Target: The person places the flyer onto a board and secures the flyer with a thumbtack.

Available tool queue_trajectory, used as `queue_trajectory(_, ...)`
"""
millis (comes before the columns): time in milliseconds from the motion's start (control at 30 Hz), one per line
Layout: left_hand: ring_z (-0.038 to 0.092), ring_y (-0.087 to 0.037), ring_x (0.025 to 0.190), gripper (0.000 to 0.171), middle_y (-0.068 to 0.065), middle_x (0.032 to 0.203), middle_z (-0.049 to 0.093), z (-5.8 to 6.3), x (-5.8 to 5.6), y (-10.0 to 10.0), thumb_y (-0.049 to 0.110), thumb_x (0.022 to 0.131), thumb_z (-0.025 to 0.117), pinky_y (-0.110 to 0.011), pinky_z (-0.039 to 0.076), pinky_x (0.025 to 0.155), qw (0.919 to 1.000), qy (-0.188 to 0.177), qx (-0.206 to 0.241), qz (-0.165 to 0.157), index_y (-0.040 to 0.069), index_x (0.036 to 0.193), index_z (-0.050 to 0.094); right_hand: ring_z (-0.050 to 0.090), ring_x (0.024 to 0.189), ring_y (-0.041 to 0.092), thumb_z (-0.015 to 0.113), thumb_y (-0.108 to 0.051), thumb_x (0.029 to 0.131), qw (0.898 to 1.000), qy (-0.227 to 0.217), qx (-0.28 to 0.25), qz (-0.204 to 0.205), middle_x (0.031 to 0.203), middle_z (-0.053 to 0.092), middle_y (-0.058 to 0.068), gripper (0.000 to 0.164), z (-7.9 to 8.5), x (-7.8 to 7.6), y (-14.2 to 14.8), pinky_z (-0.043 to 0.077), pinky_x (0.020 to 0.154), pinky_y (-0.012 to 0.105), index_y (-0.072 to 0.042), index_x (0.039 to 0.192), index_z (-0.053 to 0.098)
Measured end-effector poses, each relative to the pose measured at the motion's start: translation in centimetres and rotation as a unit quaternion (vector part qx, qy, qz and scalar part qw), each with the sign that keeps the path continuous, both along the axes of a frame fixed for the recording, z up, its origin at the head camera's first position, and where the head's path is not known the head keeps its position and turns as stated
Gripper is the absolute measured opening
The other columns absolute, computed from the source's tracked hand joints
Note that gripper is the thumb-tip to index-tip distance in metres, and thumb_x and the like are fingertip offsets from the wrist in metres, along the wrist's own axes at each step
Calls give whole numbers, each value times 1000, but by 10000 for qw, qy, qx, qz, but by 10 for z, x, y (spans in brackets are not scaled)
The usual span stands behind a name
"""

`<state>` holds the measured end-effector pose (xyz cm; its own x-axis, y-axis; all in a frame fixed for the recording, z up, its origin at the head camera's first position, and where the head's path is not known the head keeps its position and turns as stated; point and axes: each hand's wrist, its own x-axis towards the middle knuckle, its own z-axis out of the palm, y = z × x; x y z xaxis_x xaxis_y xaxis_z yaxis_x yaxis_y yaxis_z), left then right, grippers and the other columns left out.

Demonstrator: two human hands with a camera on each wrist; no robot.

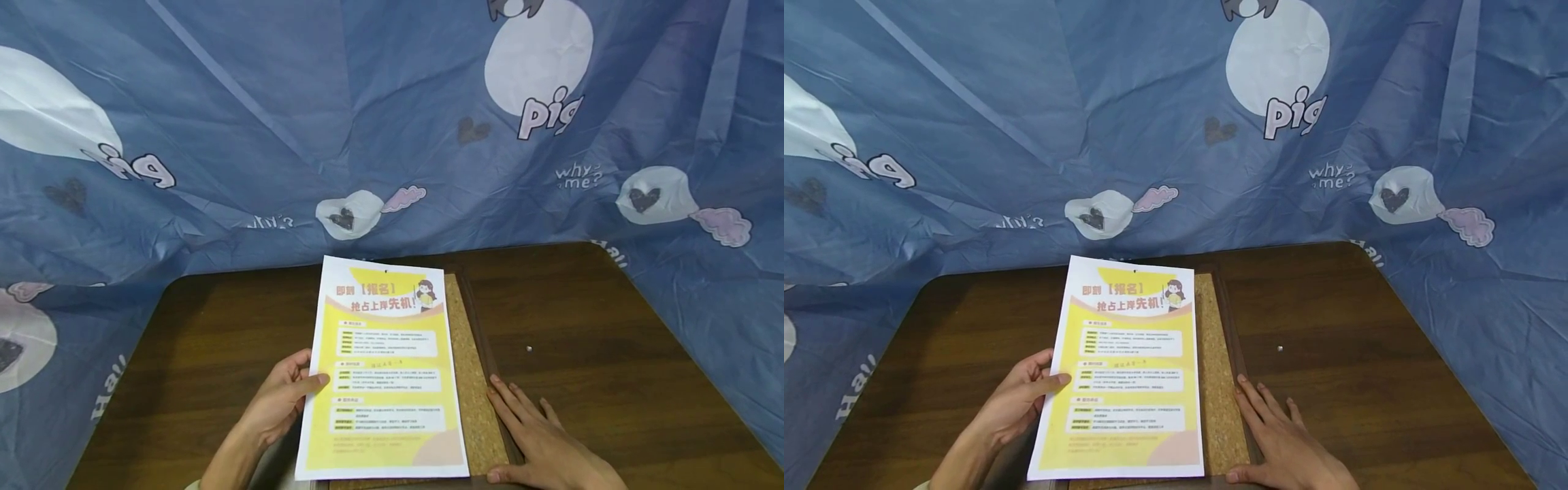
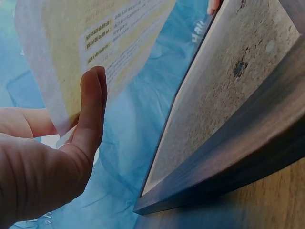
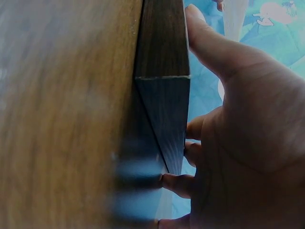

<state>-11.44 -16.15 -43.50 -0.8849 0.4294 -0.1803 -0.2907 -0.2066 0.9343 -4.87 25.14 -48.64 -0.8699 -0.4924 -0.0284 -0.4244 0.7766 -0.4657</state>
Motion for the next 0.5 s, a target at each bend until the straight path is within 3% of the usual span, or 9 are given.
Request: queue_trajectory(500,70,-33,94,46,-26,114,67,2,-1,9,-7,94,53,-41,58,75,9999,-50,-47,127,-18,135,34,24,140,50,67,-69,78,9998,179,19,56,164,14,12,110,-3,0,1,27,90,81,-6,157,23)
